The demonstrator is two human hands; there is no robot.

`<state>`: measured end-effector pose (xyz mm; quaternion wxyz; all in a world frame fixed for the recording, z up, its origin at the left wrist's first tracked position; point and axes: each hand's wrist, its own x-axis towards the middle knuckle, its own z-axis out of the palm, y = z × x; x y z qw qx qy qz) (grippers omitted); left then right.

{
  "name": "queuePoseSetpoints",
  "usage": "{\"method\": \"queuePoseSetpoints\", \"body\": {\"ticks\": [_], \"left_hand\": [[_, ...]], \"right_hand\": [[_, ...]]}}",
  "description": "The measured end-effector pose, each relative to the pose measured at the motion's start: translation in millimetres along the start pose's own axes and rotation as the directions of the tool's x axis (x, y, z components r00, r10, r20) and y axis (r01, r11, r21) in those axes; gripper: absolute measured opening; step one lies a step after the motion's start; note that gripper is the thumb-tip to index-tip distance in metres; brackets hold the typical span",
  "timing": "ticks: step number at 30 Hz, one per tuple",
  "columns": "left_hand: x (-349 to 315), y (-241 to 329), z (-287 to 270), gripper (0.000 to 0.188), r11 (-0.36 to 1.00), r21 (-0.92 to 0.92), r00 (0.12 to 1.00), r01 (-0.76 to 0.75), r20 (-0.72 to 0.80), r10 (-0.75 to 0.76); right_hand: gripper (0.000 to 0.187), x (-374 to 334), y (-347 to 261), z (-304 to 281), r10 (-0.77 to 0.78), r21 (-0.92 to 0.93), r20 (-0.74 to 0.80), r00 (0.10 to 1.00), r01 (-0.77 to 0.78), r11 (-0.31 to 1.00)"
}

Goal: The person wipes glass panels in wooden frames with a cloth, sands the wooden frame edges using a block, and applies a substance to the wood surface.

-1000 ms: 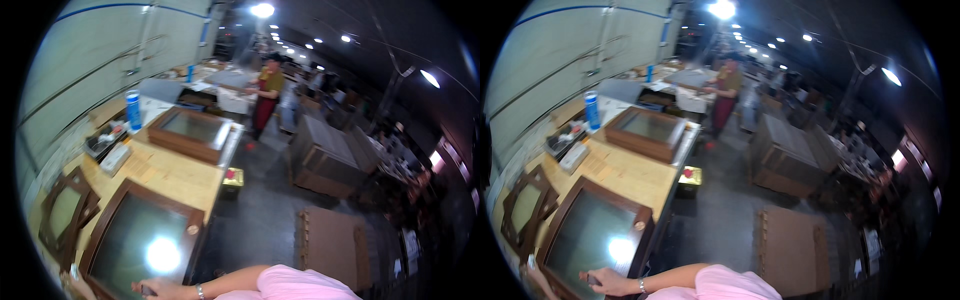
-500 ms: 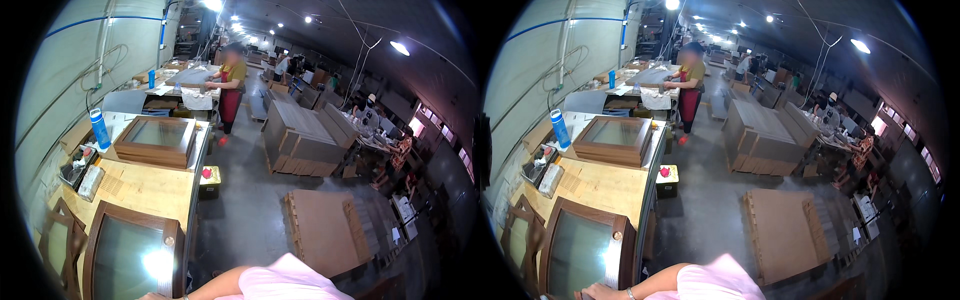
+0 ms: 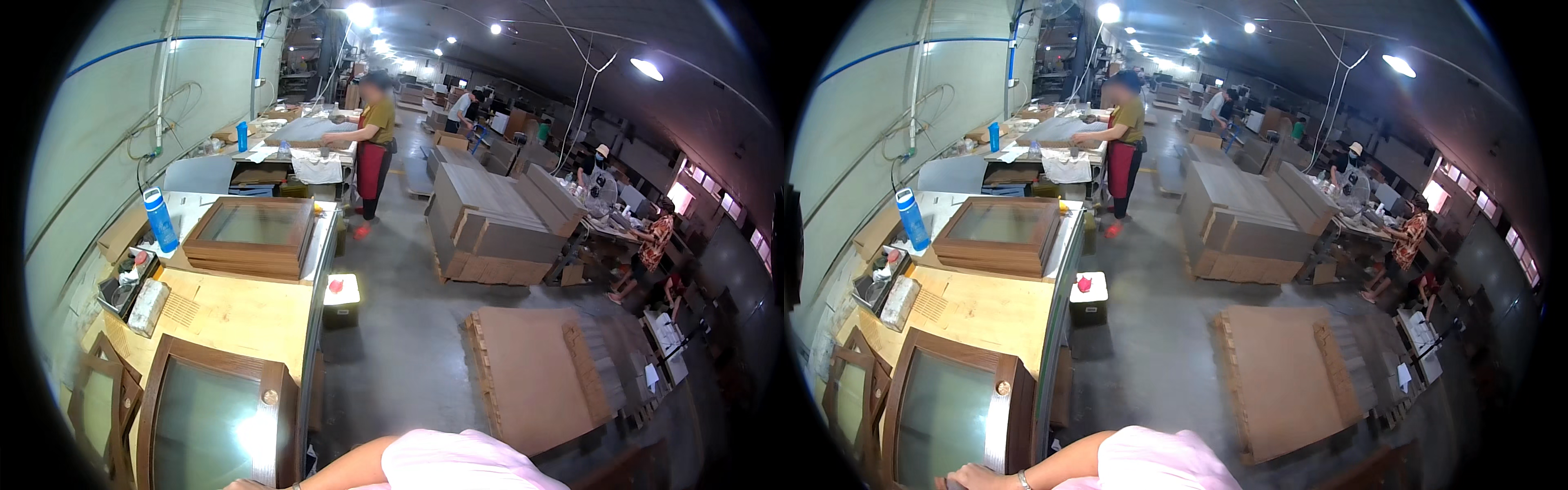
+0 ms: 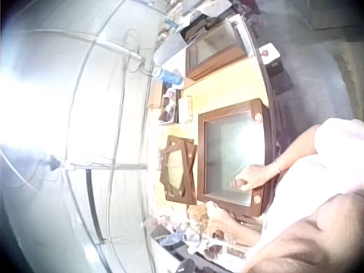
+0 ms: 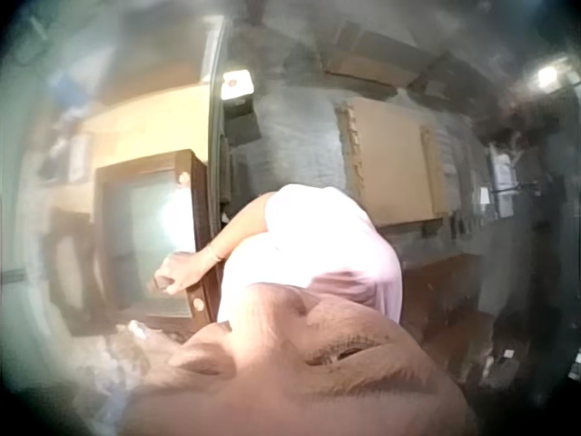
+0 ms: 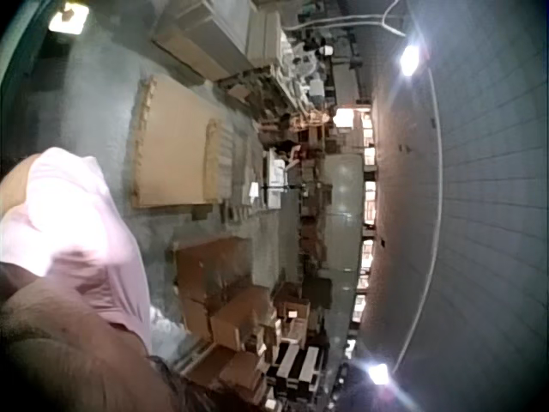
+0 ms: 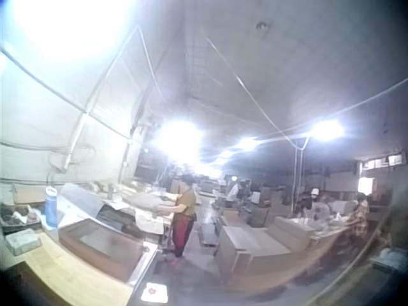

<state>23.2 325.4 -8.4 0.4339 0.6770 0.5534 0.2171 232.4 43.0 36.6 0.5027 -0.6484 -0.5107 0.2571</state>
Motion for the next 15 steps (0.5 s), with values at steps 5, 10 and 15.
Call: {"method": "queuePoseSetpoints", "body": {"ticks": [5,10,15], "left_hand": [[-24.5,1.7,3.5,0.054,0.997,-0.073,1.000,0.013,-0.020,-0.014],[-51.6,-5.5,1.1,0.048,0.977,-0.210,0.996,0.036,-0.073,-0.052],[-97.2,-42.4,-50.5,0.043,0.754,-0.657,0.944,-0.012,-0.256,-0.208]], "right_hand": [[0.026,-5.6,4.6,0.2,-0.034,0.029,-0.040,0.999,0.035,0.999],[0.024,-3.6,20.1,5.1,-0.102,0.105,-0.044,0.994,0.106,0.989],[0.036,4.8,22.4,14.8,-0.036,0.087,0.053,0.998,0.032,0.996]]}}
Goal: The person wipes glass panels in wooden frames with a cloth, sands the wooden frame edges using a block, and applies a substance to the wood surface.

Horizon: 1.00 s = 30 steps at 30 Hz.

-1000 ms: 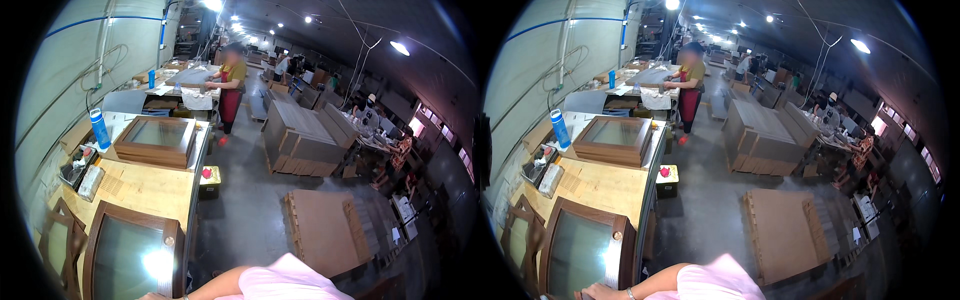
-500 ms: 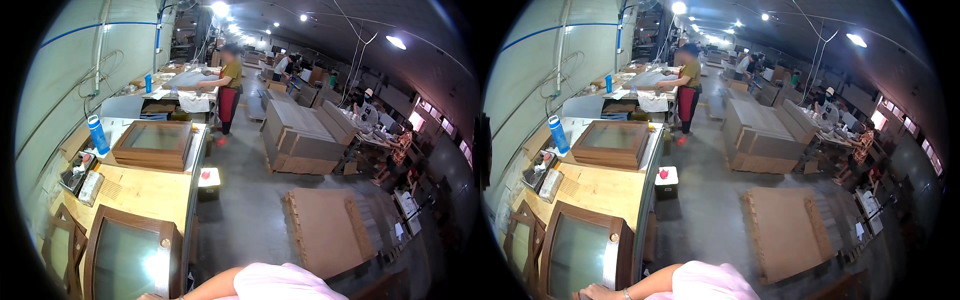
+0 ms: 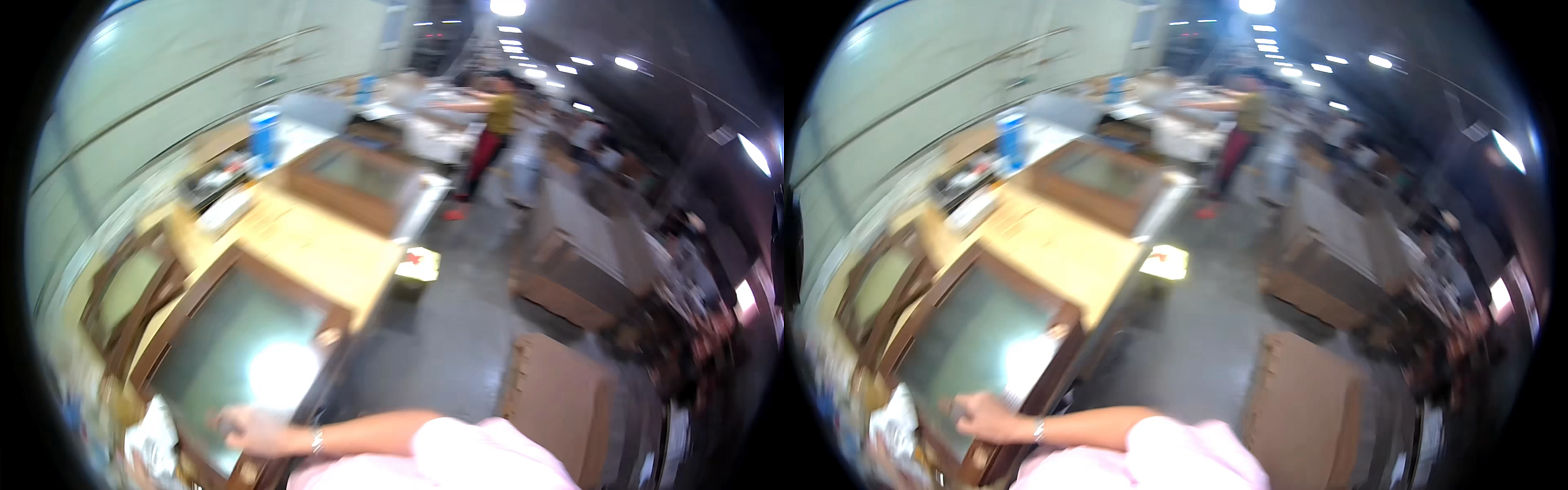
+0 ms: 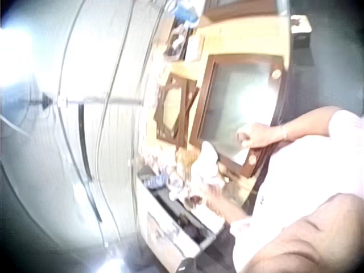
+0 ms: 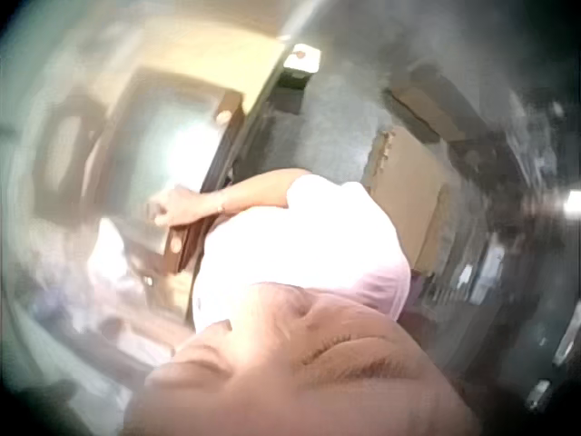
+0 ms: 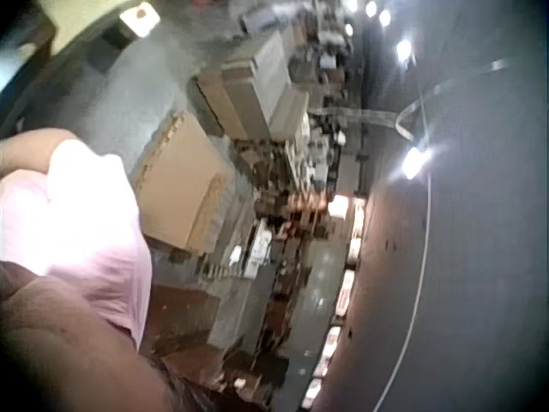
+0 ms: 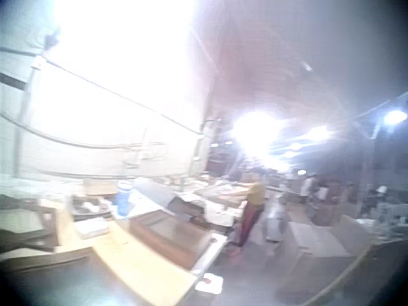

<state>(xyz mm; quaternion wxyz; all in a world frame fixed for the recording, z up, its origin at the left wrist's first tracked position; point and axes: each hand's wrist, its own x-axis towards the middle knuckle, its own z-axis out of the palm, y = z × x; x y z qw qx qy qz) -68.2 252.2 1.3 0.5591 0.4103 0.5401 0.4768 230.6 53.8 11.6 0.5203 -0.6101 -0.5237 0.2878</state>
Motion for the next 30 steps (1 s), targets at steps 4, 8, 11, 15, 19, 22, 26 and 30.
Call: {"method": "queuePoseSetpoints", "body": {"ticks": [4,8,11,15,19,22,26,30], "left_hand": [[-25.0,10.7,4.1,0.050,0.947,-0.163,0.903,-0.278,0.292,0.315],[-47.6,-11.9,90.7,0.035,0.640,0.496,0.809,-0.587,0.334,0.483],[-6.6,-9.2,104.7,0.034,0.444,0.670,0.745,-0.595,0.252,0.617],[73.5,6.0,95.8,0.046,0.437,0.821,0.847,-0.367,0.101,0.522],[99.8,0.8,111.5,0.045,0.477,0.770,0.800,-0.424,0.071,0.596],[69.9,-24.0,134.1,0.047,0.474,0.807,0.871,-0.352,0.097,0.482],[105.6,-15.6,79.4,0.042,0.397,0.914,0.950,-0.080,-0.051,0.309],[128.6,-16.9,79.2,0.043,0.320,0.901,0.904,-0.292,0.150,0.401]], "right_hand": [[0.038,-8.6,-23.4,-20.7,0.199,0.041,0.069,0.978,-0.202,0.979],[0.026,-5.4,-5.3,-11.2,-0.013,-0.167,-0.028,1.000,0.008,0.986],[0.025,-4.2,-16.3,-8.4,0.065,-0.200,0.084,0.994,-0.047,0.979],[0.025,-8.2,-16.5,-0.8,0.055,-0.233,0.111,0.992,-0.028,0.972],[0.027,-6.5,-18.2,-11.3,0.033,-0.188,0.019,0.999,-0.029,0.982],[0.030,-13.4,7.3,-18.3,0.101,-0.062,-0.079,0.992,-0.106,0.992],[0.033,0.6,-7.0,-2.1,-0.006,-0.076,0.020,1.000,0.007,0.997],[0.030,-0.4,9.7,8.9,-0.054,-0.066,-0.085,0.995,0.048,0.997]]}}
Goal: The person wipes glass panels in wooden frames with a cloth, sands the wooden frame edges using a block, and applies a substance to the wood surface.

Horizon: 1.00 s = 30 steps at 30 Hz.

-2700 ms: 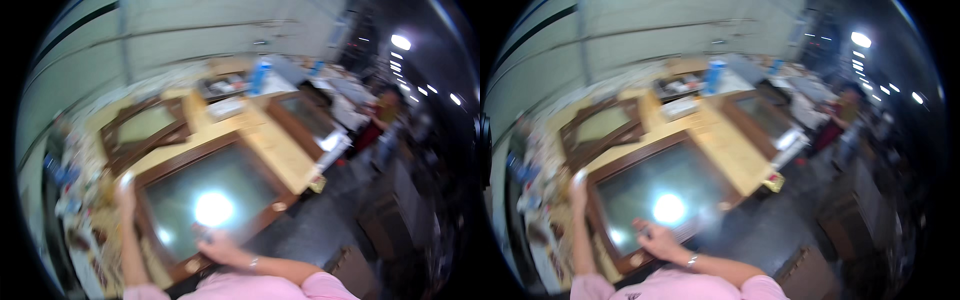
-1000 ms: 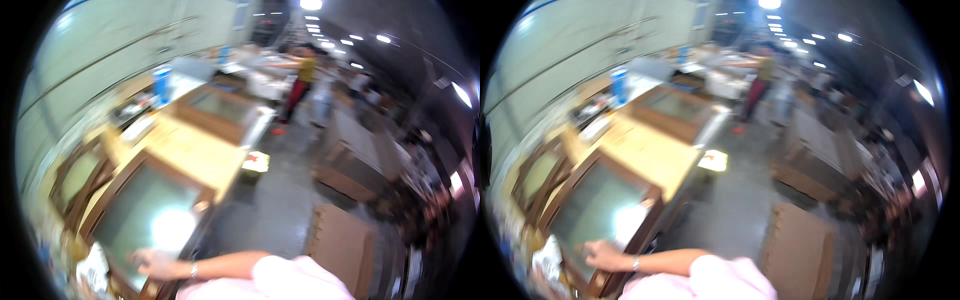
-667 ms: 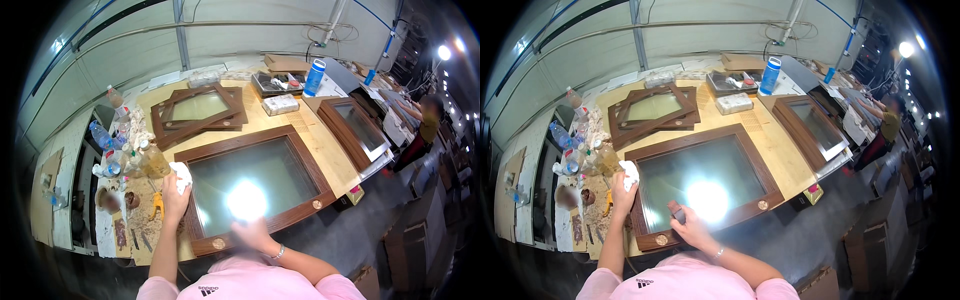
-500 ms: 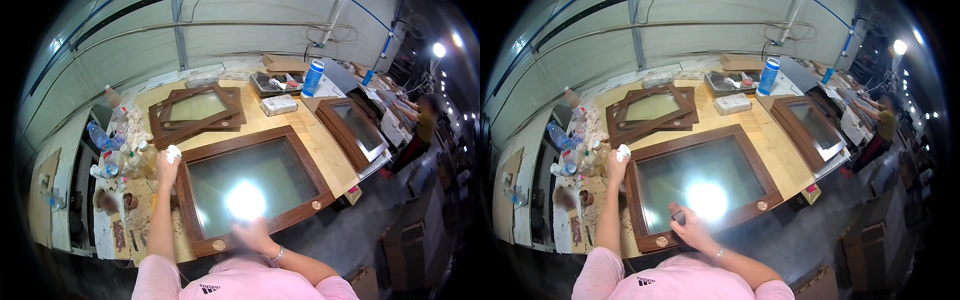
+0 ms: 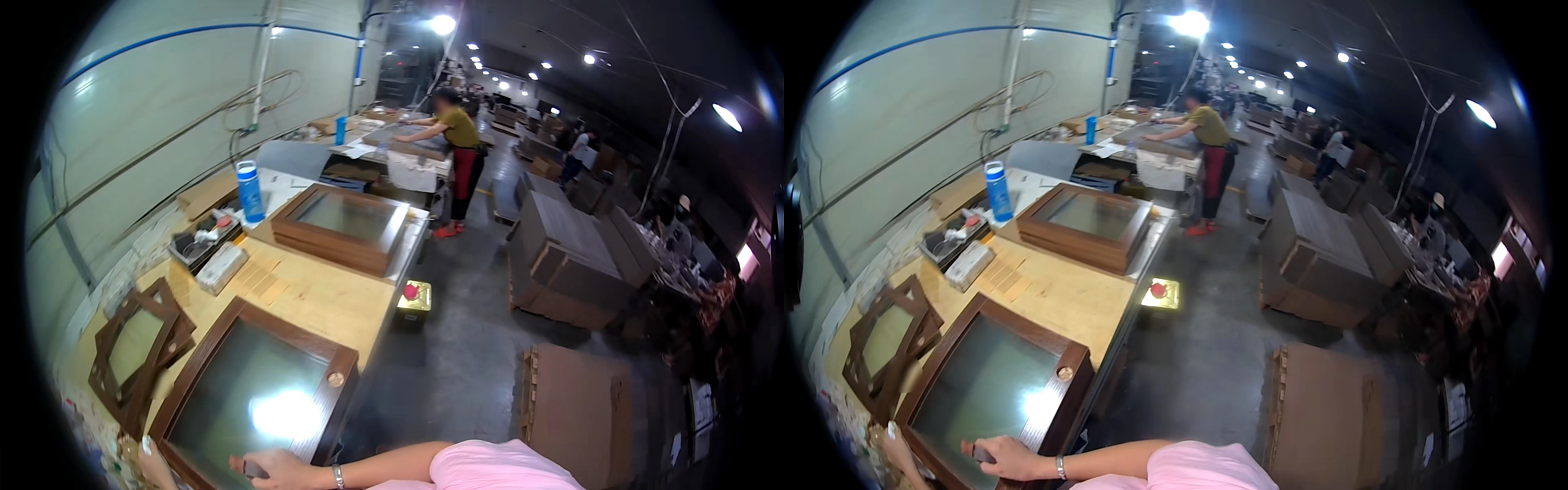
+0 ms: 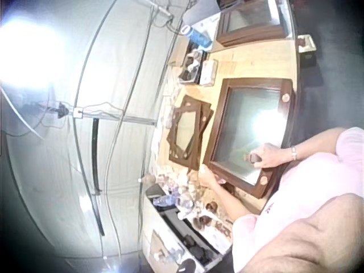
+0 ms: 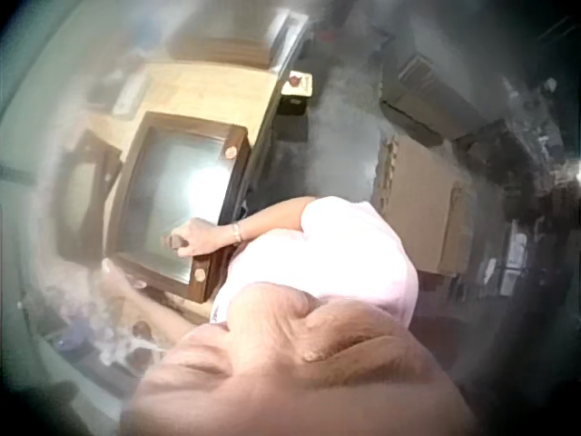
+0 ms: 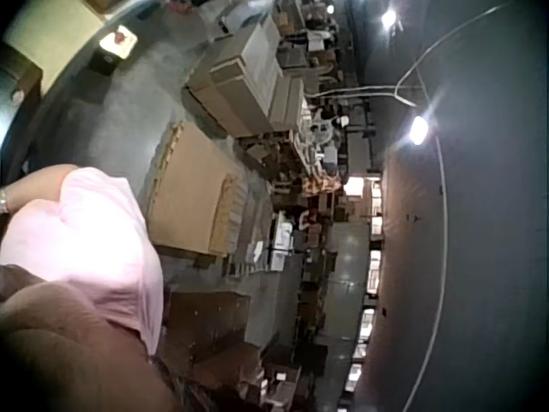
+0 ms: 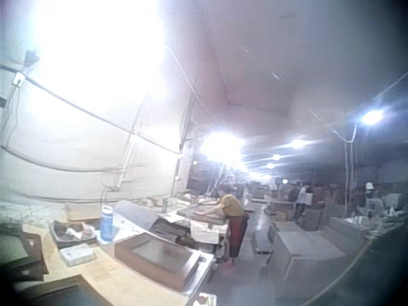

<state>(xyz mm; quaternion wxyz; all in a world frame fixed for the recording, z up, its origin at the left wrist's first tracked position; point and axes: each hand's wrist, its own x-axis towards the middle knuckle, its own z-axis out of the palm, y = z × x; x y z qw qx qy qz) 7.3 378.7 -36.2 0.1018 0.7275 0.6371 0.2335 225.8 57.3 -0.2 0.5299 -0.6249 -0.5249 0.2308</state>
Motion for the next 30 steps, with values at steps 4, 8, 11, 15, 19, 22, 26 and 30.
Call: {"method": "queuePoseSetpoints", "body": {"ticks": [4,8,11,15,19,22,26,30], "left_hand": [[-16.5,11.2,-12.7,0.044,1.000,0.017,0.994,-0.025,0.110,0.023],[-28.2,7.2,-29.6,0.044,1.000,-0.010,0.987,-0.017,0.158,0.018],[-35.2,12.9,-31.7,0.044,1.000,-0.019,0.984,-0.018,0.174,0.021],[-46.7,22.9,-27.1,0.045,0.999,-0.027,0.982,-0.030,0.183,0.034],[-42.0,24.2,-20.7,0.045,0.998,-0.029,0.990,-0.057,0.130,0.061],[-62.3,25.4,-47.4,0.048,0.997,0.002,0.990,-0.079,-0.120,0.079],[-144.7,59.5,-57.9,0.029,0.994,0.040,0.984,-0.106,-0.138,0.111],[-252.3,52.0,-85.3,0.026,0.970,-0.074,0.973,-0.233,-0.023,0.231]], "right_hand": [[0.026,-4.0,-11.4,-11.0,0.027,-0.043,-0.010,1.000,-0.027,0.999],[0.024,-3.6,-14.2,-7.0,0.004,-0.002,-0.030,1.000,-0.004,1.000],[0.023,-5.6,-21.0,-17.1,0.018,0.028,0.005,1.000,-0.018,0.999],[0.026,-8.9,-17.5,-27.3,0.041,0.046,0.054,0.998,-0.043,0.998],[0.029,2.2,13.9,3.0,-0.092,-0.004,-0.023,0.995,0.092,0.996],[0.031,7.9,-40.3,-8.7,0.009,0.043,0.116,0.993,-0.014,0.999],[0.033,3.1,-5.5,-4.7,0.063,0.125,0.055,0.996,-0.070,0.990],[0.028,13.1,-25.2,-30.3,0.134,-0.100,0.100,0.986,-0.124,0.987]]}}
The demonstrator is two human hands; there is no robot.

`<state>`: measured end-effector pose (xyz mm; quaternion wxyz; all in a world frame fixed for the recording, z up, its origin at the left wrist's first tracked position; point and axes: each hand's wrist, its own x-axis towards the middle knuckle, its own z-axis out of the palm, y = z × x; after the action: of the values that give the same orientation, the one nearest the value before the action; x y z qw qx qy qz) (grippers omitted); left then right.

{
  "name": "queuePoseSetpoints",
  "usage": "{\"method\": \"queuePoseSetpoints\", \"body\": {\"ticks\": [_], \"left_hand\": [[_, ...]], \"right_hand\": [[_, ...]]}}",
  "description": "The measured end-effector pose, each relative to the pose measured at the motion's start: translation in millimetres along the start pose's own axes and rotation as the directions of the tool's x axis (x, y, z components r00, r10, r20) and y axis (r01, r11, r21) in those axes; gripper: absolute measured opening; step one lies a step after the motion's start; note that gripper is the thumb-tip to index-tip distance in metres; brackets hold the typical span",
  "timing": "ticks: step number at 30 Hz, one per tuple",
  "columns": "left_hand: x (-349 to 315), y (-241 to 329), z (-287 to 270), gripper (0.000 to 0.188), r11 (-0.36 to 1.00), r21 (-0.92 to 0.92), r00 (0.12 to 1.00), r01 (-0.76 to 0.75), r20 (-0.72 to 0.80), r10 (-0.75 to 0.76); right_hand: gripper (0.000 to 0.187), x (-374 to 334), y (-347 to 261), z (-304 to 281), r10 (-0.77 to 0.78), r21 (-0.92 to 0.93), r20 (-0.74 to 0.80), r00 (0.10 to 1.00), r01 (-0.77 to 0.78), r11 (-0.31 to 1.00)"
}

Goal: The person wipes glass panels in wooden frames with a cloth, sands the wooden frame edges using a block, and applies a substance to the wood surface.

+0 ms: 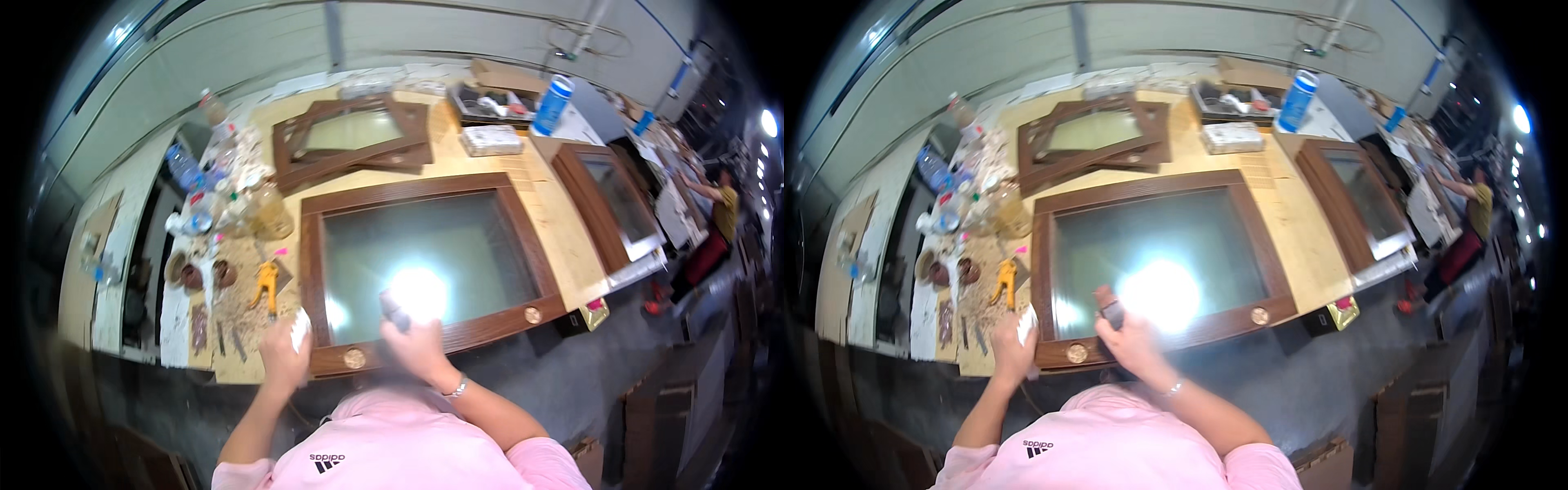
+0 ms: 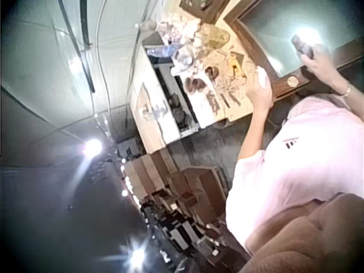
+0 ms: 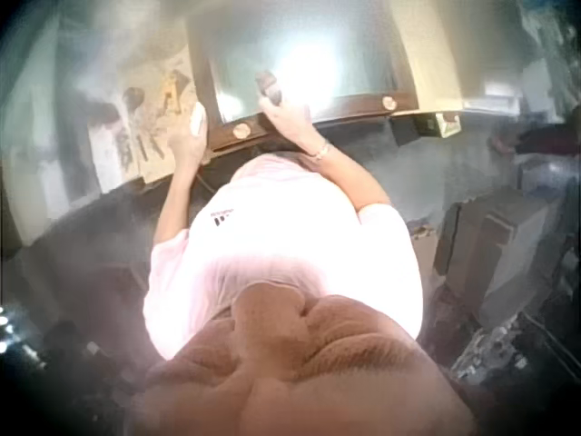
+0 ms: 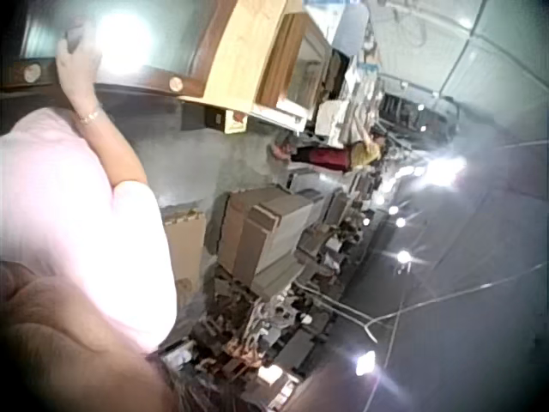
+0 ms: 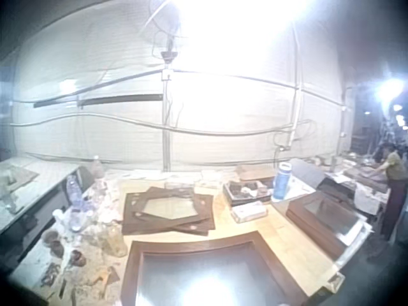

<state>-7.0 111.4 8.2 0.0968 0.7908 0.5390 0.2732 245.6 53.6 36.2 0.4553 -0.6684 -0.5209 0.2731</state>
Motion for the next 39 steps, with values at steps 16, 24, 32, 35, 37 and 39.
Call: {"method": "queuePoseSetpoints", "body": {"ticks": [16,24,32,35,37,39], "left_hand": [[52.0,-35.6,7.7,0.051,0.967,-0.219,0.950,-0.133,0.249,0.187],[16.7,-24.0,-3.0,0.044,0.914,-0.200,0.913,-0.352,0.139,0.382],[84.5,-61.9,33.8,0.031,0.912,-0.379,0.971,-0.157,0.107,0.212],[149.0,-74.2,51.7,0.028,0.896,-0.440,0.997,-0.052,0.032,0.074],[166.7,-82.2,62.9,0.029,0.801,-0.593,0.995,-0.085,-0.011,0.097],[142.7,-79.1,65.8,0.029,0.782,-0.621,0.999,-0.048,-0.019,0.047]], "right_hand": [[0.030,-13.0,12.3,8.2,-0.043,0.041,0.021,0.999,0.042,0.998],[0.023,-8.2,6.8,7.0,-0.068,0.019,-0.020,0.997,0.068,0.997],[0.011,-12.5,-1.8,7.6,-0.004,0.052,-0.011,1.000,0.005,0.999],[0.010,-12.6,-3.6,11.4,-0.019,0.007,-0.009,1.000,0.019,1.000],[0.010,-12.1,-1.1,12.0,-0.032,-0.026,-0.021,0.999,0.031,0.999],[0.010,-10.4,-5.8,12.1,-0.055,0.036,-0.033,0.998,0.056,0.998]]}}
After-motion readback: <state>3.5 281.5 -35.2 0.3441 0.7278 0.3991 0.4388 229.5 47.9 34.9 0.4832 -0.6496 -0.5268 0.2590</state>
